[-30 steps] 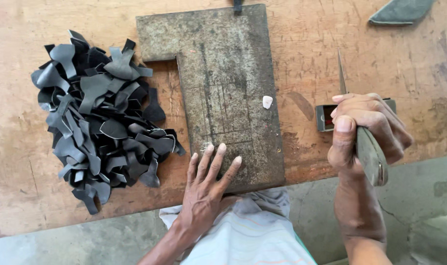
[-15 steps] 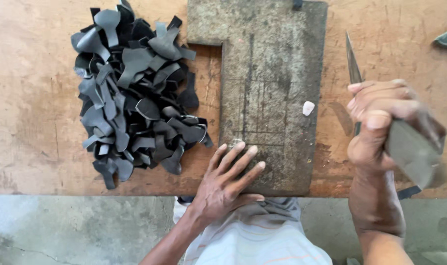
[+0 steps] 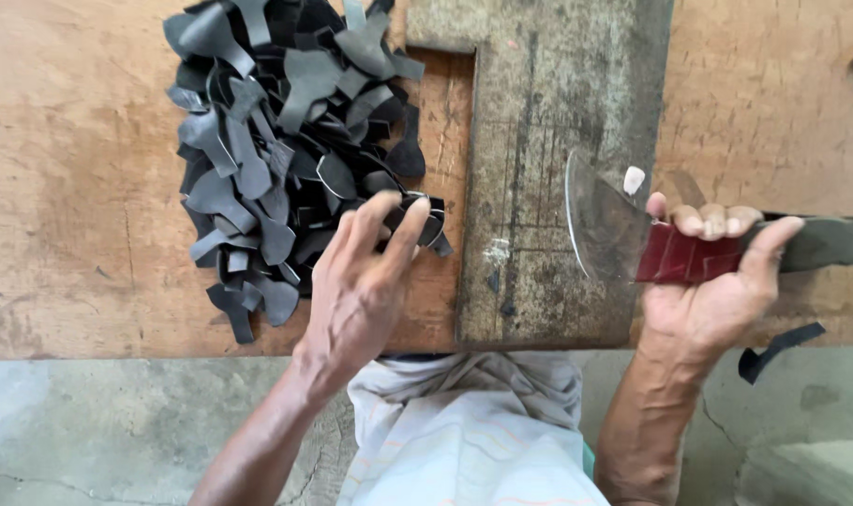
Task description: The person gathers and organizes small black rubber pieces on a wooden workbench, then uses a large knife to trim and shape individual pieces on a cutting board. The person also sharpens the knife on a sharpening stone during the process.
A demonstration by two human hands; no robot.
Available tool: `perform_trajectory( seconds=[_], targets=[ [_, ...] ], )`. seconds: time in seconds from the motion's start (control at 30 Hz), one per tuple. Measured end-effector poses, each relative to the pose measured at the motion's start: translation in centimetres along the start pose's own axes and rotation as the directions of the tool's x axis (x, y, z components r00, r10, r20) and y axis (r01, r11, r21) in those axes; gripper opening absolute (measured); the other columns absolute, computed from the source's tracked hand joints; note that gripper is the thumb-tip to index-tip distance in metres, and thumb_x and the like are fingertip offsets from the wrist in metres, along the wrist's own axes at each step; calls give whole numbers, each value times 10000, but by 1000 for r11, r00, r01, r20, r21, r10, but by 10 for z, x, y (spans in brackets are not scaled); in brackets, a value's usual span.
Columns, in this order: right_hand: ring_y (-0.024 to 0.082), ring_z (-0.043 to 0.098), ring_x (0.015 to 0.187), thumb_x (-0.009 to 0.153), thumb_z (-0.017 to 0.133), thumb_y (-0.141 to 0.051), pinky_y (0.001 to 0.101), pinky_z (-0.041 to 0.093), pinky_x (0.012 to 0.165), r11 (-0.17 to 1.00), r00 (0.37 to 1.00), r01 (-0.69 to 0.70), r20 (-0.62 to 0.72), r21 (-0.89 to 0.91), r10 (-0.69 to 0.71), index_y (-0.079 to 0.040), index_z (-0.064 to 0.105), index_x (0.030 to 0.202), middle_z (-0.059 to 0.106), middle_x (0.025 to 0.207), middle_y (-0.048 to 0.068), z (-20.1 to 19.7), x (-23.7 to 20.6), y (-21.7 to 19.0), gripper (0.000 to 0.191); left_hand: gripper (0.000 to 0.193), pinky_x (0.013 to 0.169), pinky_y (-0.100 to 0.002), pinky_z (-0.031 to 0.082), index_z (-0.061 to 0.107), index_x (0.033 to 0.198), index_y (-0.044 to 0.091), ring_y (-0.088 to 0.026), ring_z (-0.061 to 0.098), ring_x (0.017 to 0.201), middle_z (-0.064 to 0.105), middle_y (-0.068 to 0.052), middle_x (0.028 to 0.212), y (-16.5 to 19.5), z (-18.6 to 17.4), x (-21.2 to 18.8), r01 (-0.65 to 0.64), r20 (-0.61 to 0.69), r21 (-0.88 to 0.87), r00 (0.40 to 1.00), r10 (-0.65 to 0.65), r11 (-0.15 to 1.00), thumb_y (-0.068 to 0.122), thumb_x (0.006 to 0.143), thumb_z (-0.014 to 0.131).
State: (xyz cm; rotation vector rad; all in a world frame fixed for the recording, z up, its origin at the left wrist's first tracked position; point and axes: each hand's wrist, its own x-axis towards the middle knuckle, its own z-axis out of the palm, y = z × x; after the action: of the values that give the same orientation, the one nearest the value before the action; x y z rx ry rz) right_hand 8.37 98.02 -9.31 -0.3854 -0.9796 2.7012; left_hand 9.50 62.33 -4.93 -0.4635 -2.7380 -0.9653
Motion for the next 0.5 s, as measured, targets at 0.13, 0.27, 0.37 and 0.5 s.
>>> perform_trajectory(
  seconds=[0.13, 0.27, 0.37, 0.5],
  targets=[
    [237, 571, 874, 1165, 529, -430, 533, 457, 1088, 997, 998, -70, 3, 24, 70, -35, 550, 962, 569, 912, 92, -10, -8, 1, 444, 518, 946, -435, 508, 637, 1318, 19, -320, 582, 1085, 575, -159, 1307, -5, 13, 7, -30, 89, 159, 996, 16, 987, -27, 809, 721],
    [236, 572, 882, 1154, 517, -426, 534, 464, 1092, 993, 994, -112, 2, -23, 112, -32, 570, 988, 568, 913, 91, -13, 1, -6, 431, 473, 1012, -440, 490, 624, 1346, 23, -345, 568, 1167, 553, -132, 1334, -13, 25, -1, -17, 33, 95, 999, 14, 995, 45, 885, 726],
    [234, 581, 873, 1147, 515, -424, 541, 468, 1098, 992, 993, -115, 30, -48, 116, -40, 572, 1012, 574, 902, 89, -14, 12, -11, 411, 472, 1131, -479, 404, 581, 1397, 21, -356, 473, 1310, 462, -171, 1474, -7, 39, -15, -47, -41, 141, 998, 53, 989, 140, 954, 694],
    [234, 596, 842, 1178, 515, -420, 529, 474, 1071, 992, 990, -117, 78, -46, 120, -42, 556, 963, 591, 879, 90, -16, 26, -18, 437, 713, 1310, -537, 137, 250, 1579, 25, -352, 155, 1550, 130, -199, 1658, 34, 73, -48, -56, 70, 17, 996, 55, 998, 374, 1073, 612]
  ],
)
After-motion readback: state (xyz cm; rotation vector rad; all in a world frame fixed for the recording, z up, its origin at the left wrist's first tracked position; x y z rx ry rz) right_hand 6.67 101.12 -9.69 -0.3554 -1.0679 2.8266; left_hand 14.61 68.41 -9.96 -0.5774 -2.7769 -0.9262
